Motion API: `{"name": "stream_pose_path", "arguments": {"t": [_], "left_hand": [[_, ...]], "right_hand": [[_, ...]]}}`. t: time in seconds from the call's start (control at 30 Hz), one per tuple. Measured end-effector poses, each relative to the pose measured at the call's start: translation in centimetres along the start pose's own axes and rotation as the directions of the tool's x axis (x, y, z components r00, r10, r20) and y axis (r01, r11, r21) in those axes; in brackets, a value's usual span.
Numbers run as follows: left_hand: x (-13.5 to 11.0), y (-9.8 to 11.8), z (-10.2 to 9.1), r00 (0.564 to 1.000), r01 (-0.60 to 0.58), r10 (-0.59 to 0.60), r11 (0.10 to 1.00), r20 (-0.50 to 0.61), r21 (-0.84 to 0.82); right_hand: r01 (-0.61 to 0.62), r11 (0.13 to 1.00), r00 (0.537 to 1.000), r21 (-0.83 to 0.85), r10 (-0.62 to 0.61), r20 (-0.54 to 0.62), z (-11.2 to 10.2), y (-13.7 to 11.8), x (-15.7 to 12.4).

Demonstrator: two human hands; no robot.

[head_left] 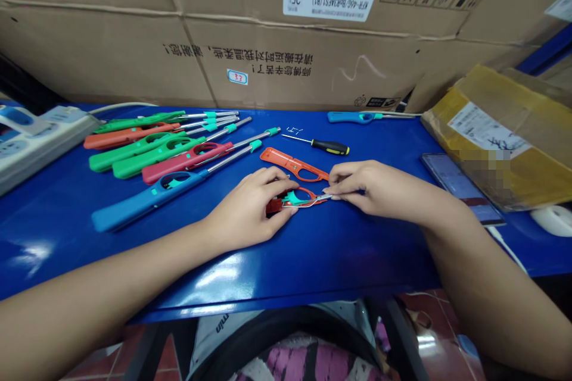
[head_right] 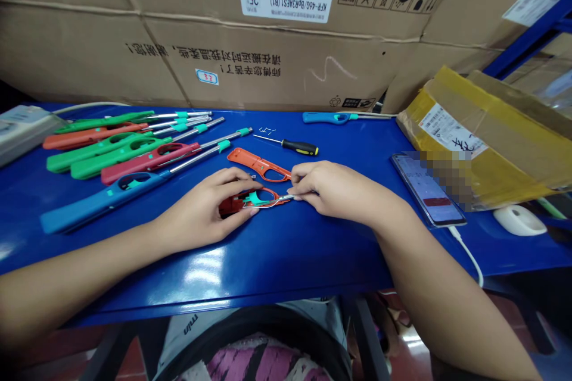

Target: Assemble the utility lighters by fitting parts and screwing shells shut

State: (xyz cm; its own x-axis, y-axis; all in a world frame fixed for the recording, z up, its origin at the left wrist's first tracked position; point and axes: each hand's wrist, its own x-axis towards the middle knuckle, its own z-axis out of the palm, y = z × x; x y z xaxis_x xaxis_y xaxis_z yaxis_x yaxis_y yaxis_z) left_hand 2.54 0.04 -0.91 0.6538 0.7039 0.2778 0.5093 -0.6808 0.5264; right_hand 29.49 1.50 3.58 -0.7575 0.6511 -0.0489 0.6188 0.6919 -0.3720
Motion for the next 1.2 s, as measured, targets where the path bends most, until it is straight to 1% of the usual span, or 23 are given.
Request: {"name": "stream_pose_path", "arguments": {"t": [0.1, 0.37, 0.6, 0.73, 0.97, 1.2], "left_hand": [[0.0, 0.1, 0.0, 1.000, 0.003, -0.003, 1.000, -0.001, 0.000], [-0.2, 0.0, -0.1, 1.000, -0.001, 0.001, 1.000, -0.009, 0.012], [-0.1, 0.1, -0.2, 1.000, -0.014, 0.014, 1.000, -0.010, 0.028], [-0.2, 0.1, -0.2, 1.000, -0.016, 0.016, 1.000, -0.009, 0.023], [-0.1, 0.0, 0.0, 1.000, -0.019, 0.019, 1.000, -0.004, -0.019], [0.1, 0.2, 0.0, 1.000, -0.015, 0.014, 0.999, -0.016, -0.036]], "right_hand": [[-0.014, 1.000, 1.000, -0.026, 0.014, -0.001, -0.1, -0.1, 0.0], [-0.013, 0.997, 1.000, 0.082, 0.014, -0.011, -0.3, -0.3, -0.1], [-0.020, 0.983, 0.991, 0.183, 0.044, -0.126, 0.9, -0.2, 0.9], [-0.013, 0.969, 0.990, 0.248, 0.047, -0.132, 1.6, 0.0, 1.4], [-0.153, 0.916, 0.974, 0.371, 0.204, -0.101, 1.9, -0.5, 1.9], [-0.170, 0.927, 0.967, 0.336, 0.222, -0.125, 2.1, -0.9, 1.8]]}}
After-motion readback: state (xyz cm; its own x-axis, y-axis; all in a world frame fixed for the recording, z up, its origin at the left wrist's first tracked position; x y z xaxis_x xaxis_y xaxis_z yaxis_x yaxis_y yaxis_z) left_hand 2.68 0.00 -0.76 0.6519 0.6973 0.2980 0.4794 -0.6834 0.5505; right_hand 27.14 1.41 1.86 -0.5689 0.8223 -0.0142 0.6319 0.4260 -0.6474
